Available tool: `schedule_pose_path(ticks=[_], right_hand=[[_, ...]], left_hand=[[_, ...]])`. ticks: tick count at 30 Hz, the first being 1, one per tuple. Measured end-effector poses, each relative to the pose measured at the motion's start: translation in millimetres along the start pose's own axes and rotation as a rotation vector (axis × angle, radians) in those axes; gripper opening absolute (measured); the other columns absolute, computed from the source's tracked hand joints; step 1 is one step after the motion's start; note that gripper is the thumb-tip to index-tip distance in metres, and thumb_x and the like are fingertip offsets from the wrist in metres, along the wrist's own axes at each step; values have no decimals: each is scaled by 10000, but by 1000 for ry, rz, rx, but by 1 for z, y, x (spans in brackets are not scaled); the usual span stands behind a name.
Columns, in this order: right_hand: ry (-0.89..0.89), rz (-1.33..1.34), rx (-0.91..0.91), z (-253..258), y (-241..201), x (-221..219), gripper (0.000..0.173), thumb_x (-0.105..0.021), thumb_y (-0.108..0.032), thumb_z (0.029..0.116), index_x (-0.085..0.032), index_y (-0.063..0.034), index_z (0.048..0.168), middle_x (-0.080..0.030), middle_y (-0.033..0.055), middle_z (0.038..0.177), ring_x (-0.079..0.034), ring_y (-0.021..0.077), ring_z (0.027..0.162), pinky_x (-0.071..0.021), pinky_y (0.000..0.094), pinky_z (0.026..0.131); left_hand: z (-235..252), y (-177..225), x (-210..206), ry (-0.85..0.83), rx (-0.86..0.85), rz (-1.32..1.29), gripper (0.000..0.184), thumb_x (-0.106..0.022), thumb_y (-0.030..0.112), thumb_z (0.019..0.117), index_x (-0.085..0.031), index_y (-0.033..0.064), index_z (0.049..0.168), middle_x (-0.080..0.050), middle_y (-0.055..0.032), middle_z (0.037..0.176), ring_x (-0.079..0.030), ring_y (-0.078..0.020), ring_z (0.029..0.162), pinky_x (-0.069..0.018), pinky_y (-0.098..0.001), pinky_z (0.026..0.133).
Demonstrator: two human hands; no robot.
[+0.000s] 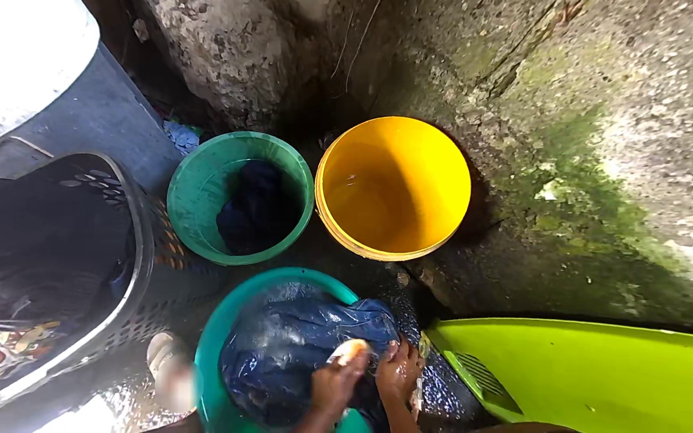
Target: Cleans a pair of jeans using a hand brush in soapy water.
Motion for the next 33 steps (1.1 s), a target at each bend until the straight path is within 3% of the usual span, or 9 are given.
schedule_pose_path(ticks=[5,8,12,15,18,21,24,27,33], right_hand=[[44,-12,6,-2,1,-1,401,-431,-190,1085,-601,7,1390,-546,305,1424,-469,531,1353,-400,626,1098],[63,-3,18,0,1,1,398,-428,-182,1083,-610,15,1378,-560,306,1407,-479,532,1344,-396,627,1098],[-22,-20,8,0,2,-4,390,-502,-153,1047,-602,81,1343,-517,343,1428,-452,533,1369,-394,611,1120],[-7,-3,15,-1,2,-3,424,-417,-205,1089,-594,50,1377,-522,334,1434,-455,534,1367,-380,620,1125],[31,0,26,0,1,-2,415,-424,-208,1086,-603,15,1386,-546,317,1418,-467,537,1355,-390,628,1109],[49,3,32,-1,-1,-2,413,-423,-209,1086,-611,14,1377,-556,316,1406,-477,537,1345,-390,633,1106],[69,11,55,-1,-2,0,417,-409,-186,1081,-609,36,1372,-563,328,1395,-492,543,1330,-389,640,1101],[65,-9,55,-2,-2,-1,407,-422,-184,1083,-618,60,1342,-561,347,1376,-495,554,1318,-410,640,1084],[54,-48,53,-3,0,-3,409,-430,-221,1086,-612,-19,1392,-572,325,1370,-507,539,1307,-418,639,1070]], left_hand=[[4,-160,66,-212,402,319,418,-505,413,1072,-539,431,1487,-727,-166,1237,-703,-419,1094,-538,-628,924],[7,-69,49,-97,279,138,397,-538,409,1058,-636,302,1427,-740,-184,1186,-715,-407,1069,-544,-612,937],[23,61,17,191,-404,-44,258,-682,307,975,-791,251,1202,-778,-127,1039,-768,-314,843,-623,-537,684],[69,-67,65,-44,53,265,390,-497,429,1072,-677,253,1369,-719,-88,1296,-704,-315,1156,-554,-580,970],[70,-176,132,-107,446,351,417,-495,394,1077,-549,372,1490,-675,-145,1354,-652,-420,1212,-506,-674,968],[57,-120,120,31,437,162,438,-563,357,1050,-581,272,1480,-701,-201,1276,-687,-442,1122,-528,-653,938],[42,5,59,221,14,-90,330,-669,272,992,-742,124,1278,-763,-195,1084,-756,-386,932,-606,-583,819],[42,46,32,326,-382,-9,236,-691,274,960,-805,216,1158,-782,-131,1005,-775,-307,820,-638,-503,669],[72,-127,77,-141,384,250,424,-546,353,1059,-555,406,1480,-702,-145,1306,-675,-406,1173,-518,-643,964]])
Point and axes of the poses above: each hand's wrist, its own z-axis towards the middle knuckle, its own x-axis out of the back of the hand, y = z × x, the point moved 10 cm from there along z, towards the middle knuckle
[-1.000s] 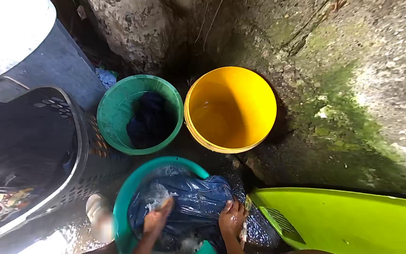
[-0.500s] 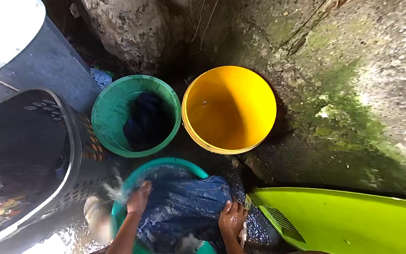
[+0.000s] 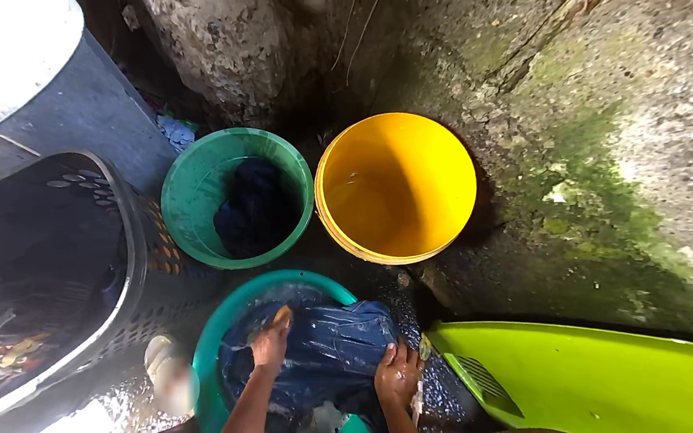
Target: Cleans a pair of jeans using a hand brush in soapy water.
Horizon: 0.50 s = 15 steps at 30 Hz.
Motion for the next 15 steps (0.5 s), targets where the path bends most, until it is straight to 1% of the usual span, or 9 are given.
schedule_pose_path(ticks=[3,5,7,8,10,11,12,13,15], right_hand=[[49,-66,40,0,-11,8,408,-490,-193,1058,-584,-113,1447,-537,305,1429,-499,539,1313,-381,712,1025],[77,-117,120,0,-33,24,399,-594,-59,963,-637,-75,1360,-548,329,1388,-511,557,1281,-386,731,1003],[-14,-151,147,2,-56,31,437,-672,-16,847,-673,-24,1284,-604,296,1324,-533,515,1269,-390,701,1013],[-97,-139,109,5,-62,30,437,-682,-68,854,-664,-9,1287,-618,273,1327,-535,483,1289,-383,676,1037],[-275,-34,-40,12,-64,24,457,-646,-287,959,-641,-5,1318,-636,239,1330,-553,424,1298,-386,624,1072],[-352,53,-102,14,-63,20,492,-613,-393,1008,-643,0,1303,-661,249,1275,-595,421,1244,-419,617,1052],[-392,146,-105,14,-64,18,504,-597,-419,1028,-654,31,1247,-679,278,1173,-635,438,1147,-464,621,990],[-393,199,-50,10,-66,19,463,-583,-378,1045,-662,62,1169,-683,291,1050,-656,449,1034,-488,620,920],[-354,94,96,-13,-61,30,394,-546,-304,1064,-659,59,1168,-702,278,918,-697,459,921,-526,619,841]], left_hand=[[-18,-5,37,84,77,-82,394,-583,369,1040,-607,401,1433,-718,-140,1268,-686,-406,1143,-533,-640,936],[-29,-20,61,265,95,-152,367,-594,356,1039,-652,341,1401,-725,-198,1217,-696,-456,1078,-530,-678,883],[-29,-50,50,257,171,-122,379,-558,381,1056,-617,379,1430,-730,-188,1212,-699,-442,1079,-532,-662,887],[-27,-65,33,210,202,-90,392,-538,395,1062,-590,395,1451,-732,-184,1207,-700,-436,1084,-536,-650,891],[-20,-84,7,155,231,-68,430,-550,394,1058,-544,407,1488,-724,-171,1236,-696,-421,1109,-544,-626,913],[-16,-89,-1,145,238,-89,436,-565,380,1054,-548,385,1489,-720,-169,1250,-693,-416,1124,-542,-626,928],[-12,-91,-5,140,237,-118,425,-575,355,1054,-569,340,1479,-716,-172,1257,-688,-417,1138,-535,-630,943],[-9,-93,-6,139,231,-148,412,-578,320,1053,-590,297,1464,-714,-177,1259,-682,-422,1148,-528,-639,953],[-5,-96,-4,131,237,-157,426,-557,264,1050,-579,295,1474,-714,-186,1249,-682,-426,1140,-533,-638,940]])
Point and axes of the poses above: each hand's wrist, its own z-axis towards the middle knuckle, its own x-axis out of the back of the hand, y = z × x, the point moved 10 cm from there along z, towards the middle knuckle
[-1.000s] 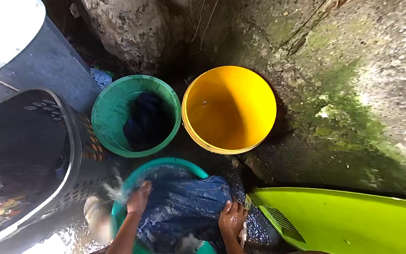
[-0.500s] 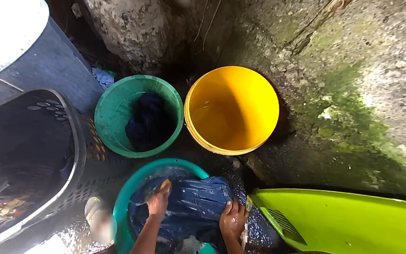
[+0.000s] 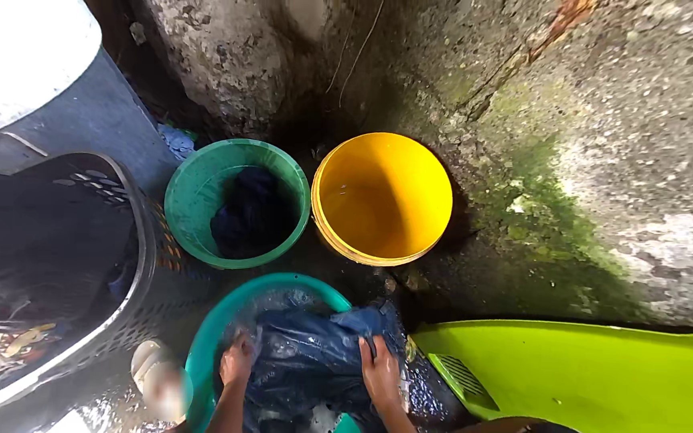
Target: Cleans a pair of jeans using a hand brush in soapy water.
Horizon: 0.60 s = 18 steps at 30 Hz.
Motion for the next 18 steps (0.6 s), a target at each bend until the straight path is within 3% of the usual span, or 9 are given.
schedule_pose_path(ticks=[2,4,6,8,10,13,14,16,18], right_hand=[[14,-215,-34,-32,25,-10,373,-532,-290,1057,-653,17,1231,-732,260,894,-722,468,905,-531,641,831],[38,-296,-131,-45,36,-17,329,-548,-253,1039,-643,-23,1253,-745,236,963,-726,441,950,-535,616,844],[184,-193,-130,-47,30,-10,327,-662,-141,942,-617,-8,1237,-716,258,1068,-719,449,932,-549,620,775],[355,-68,-25,-41,23,9,555,-774,-105,791,-588,28,1296,-618,311,1219,-666,481,1018,-543,634,805],[464,13,116,-23,17,33,719,-775,-260,756,-556,57,1364,-536,368,1339,-568,550,1182,-471,687,936],[344,155,48,21,16,45,904,-677,-512,872,-406,59,1519,-535,318,1421,-424,561,1354,-278,754,1080],[214,185,-15,35,14,41,851,-679,-500,920,-419,49,1516,-580,289,1382,-440,538,1348,-255,748,1104],[-4,84,-35,54,-7,34,479,-646,-348,1003,-633,10,1321,-700,228,1193,-640,431,1152,-442,647,1022],[-83,35,58,53,-41,35,255,-581,-170,1035,-705,3,1176,-723,203,1084,-701,350,1013,-535,546,931]], left_hand=[[-5,-6,1,10,-4,3,446,-547,327,1063,-536,340,1509,-722,-189,1226,-693,-429,1113,-538,-636,923],[-10,-9,1,42,2,-6,439,-553,360,1062,-544,350,1500,-739,-182,1181,-703,-425,1086,-542,-632,909],[-12,-11,1,49,23,-9,416,-556,366,1057,-582,330,1470,-743,-173,1172,-702,-414,1093,-539,-630,917],[-15,-9,5,46,36,-2,402,-564,382,1053,-608,309,1446,-730,-184,1207,-695,-418,1111,-532,-631,932],[-25,0,16,153,-20,-3,376,-565,351,1054,-634,321,1422,-706,-191,1266,-708,-433,1059,-549,-635,866],[-46,29,41,497,-286,-41,367,-613,208,1017,-690,283,1368,-649,-230,1366,-718,-467,1032,-577,-640,765],[-46,44,44,530,-358,-27,394,-624,177,999,-686,291,1371,-626,-252,1386,-695,-479,1091,-574,-643,808],[-33,71,38,381,-356,98,481,-627,181,996,-614,372,1437,-566,-268,1434,-651,-472,1168,-565,-610,881],[-17,85,26,150,-289,217,441,-611,216,1017,-610,352,1437,-475,-251,1529,-578,-448,1293,-541,-575,973]])
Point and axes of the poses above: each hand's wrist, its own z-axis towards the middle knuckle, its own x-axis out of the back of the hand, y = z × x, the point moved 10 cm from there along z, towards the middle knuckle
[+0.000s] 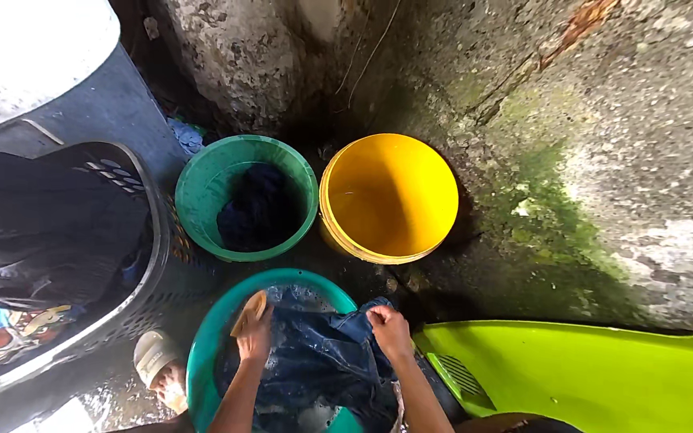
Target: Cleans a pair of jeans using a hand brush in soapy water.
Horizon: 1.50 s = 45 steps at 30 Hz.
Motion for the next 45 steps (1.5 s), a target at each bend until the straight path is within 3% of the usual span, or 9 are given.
schedule_pose_path(ticks=[7,11,16,22,26,29,32,35,45], right_hand=[[-92,144,-244,40,65,0,701,-437,-426,1096,-220,-8,1616,-273,264,1646,-235,415,1542,-191,597,1240],[-45,409,-229,28,57,-11,426,-657,-250,1018,-618,103,1253,-615,294,1282,-581,365,1216,-435,530,1062],[7,501,370,-54,-35,49,101,-634,-138,940,-647,-55,885,-576,-62,739,-555,-16,691,-487,190,681],[50,701,504,-137,-53,78,103,-574,-100,945,-627,-157,877,-600,-154,738,-578,-75,679,-496,119,640],[128,738,515,-158,-49,94,135,-542,-67,957,-654,-144,948,-657,-165,813,-621,-82,758,-539,135,713],[486,466,292,-129,7,111,127,-550,-115,1001,-645,-36,975,-641,-34,791,-647,27,753,-562,217,720],[298,-74,-196,-73,73,59,425,-554,-277,1063,-576,51,1333,-672,329,1163,-665,479,1103,-504,652,933],[256,-210,-359,-51,97,23,551,-631,-193,994,-466,-50,1499,-455,328,1485,-471,517,1354,-389,694,1056],[207,-96,-293,-30,100,-52,610,-355,-442,1105,-370,-63,1583,-520,292,1469,-574,469,1288,-460,628,1044]], left_hand=[[12,5,3,-158,70,-38,497,-566,260,1048,-493,367,1529,-468,-201,1559,-586,-433,1293,-526,-615,966],[22,7,-4,-309,53,36,490,-581,281,1040,-506,309,1524,-386,-177,1620,-491,-435,1390,-497,-624,1019],[14,0,10,-201,4,29,348,-512,276,1062,-675,150,1343,-549,-172,1496,-586,-398,1304,-502,-612,1017],[-6,13,28,-17,-67,-71,589,-606,144,993,-506,398,1515,-488,-240,1522,-611,-445,1251,-544,-607,937],[-2,21,36,-78,-77,-57,329,-549,140,1017,-712,210,1294,-567,-161,1479,-583,-402,1306,-497,-638,1004],[-26,-24,77,242,-10,-226,250,-621,119,977,-760,94,1184,-613,-260,1381,-633,-457,1216,-525,-640,959],[-43,-64,48,51,83,-113,266,-668,176,969,-732,94,1214,-584,-248,1412,-618,-444,1231,-522,-613,973],[-39,-63,10,-180,122,-10,321,-666,184,959,-722,248,1269,-502,-173,1522,-596,-397,1273,-547,-579,962],[-30,-45,-13,-32,184,-196,495,-564,260,1058,-489,372,1535,-516,-185,1534,-688,-438,1121,-564,-621,881]])
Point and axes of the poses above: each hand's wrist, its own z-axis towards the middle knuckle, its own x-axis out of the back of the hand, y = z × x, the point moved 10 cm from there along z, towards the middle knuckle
